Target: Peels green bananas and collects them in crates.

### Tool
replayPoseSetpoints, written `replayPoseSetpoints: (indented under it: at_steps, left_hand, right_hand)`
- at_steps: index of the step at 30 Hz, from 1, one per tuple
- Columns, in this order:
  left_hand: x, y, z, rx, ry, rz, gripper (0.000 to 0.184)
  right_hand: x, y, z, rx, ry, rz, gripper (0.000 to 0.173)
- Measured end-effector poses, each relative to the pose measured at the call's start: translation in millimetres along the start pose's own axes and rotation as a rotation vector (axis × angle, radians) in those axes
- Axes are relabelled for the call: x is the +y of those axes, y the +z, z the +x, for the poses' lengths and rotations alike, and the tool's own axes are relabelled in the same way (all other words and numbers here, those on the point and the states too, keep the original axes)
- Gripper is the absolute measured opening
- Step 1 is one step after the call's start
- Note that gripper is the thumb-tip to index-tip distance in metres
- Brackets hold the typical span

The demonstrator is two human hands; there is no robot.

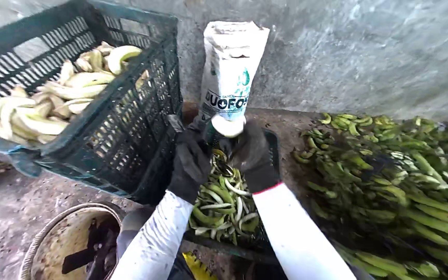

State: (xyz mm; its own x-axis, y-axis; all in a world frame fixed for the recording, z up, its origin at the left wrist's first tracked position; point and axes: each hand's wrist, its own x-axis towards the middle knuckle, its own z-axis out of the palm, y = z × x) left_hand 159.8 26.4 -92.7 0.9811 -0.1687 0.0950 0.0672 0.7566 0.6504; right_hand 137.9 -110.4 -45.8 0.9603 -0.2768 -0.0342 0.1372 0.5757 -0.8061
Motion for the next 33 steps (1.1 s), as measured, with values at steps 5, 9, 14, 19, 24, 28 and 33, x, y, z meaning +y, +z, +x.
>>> replayPoseSetpoints:
  at_steps: [5,9,14,19,24,28,33]
  left_hand:
    - [-6,5,-3,0.012,-0.132,-0.024,0.047]
    - [6,14,-7,0.135,-0.172,-0.018,0.048]
    - [9,14,-11,0.123,-0.163,-0.194,0.038]
    - [11,19,-16,0.129,-0.199,-0.156,0.040]
    - [12,25,-21,0.041,-0.149,0.072,0.040]
    - [2,21,-35,-0.089,-0.110,0.404,0.040]
    - [-17,40,-83,-0.225,-0.222,0.713,0.043]
  right_hand:
    - [-40,52,13,-0.066,-0.191,-0.604,0.040]
    - [28,-29,2,-0.070,-0.090,-1.281,0.041]
    - [111,-95,-38,-0.367,0.510,-1.889,0.050]
    - [132,-103,-41,-0.338,0.570,-2.025,0.067]
    - [100,-118,-38,-0.258,0.518,-1.855,0.071]
    - [20,-121,-54,0.041,0.284,-1.528,0.061]
    - [-51,-120,-81,0.363,-0.097,-0.513,0.063]
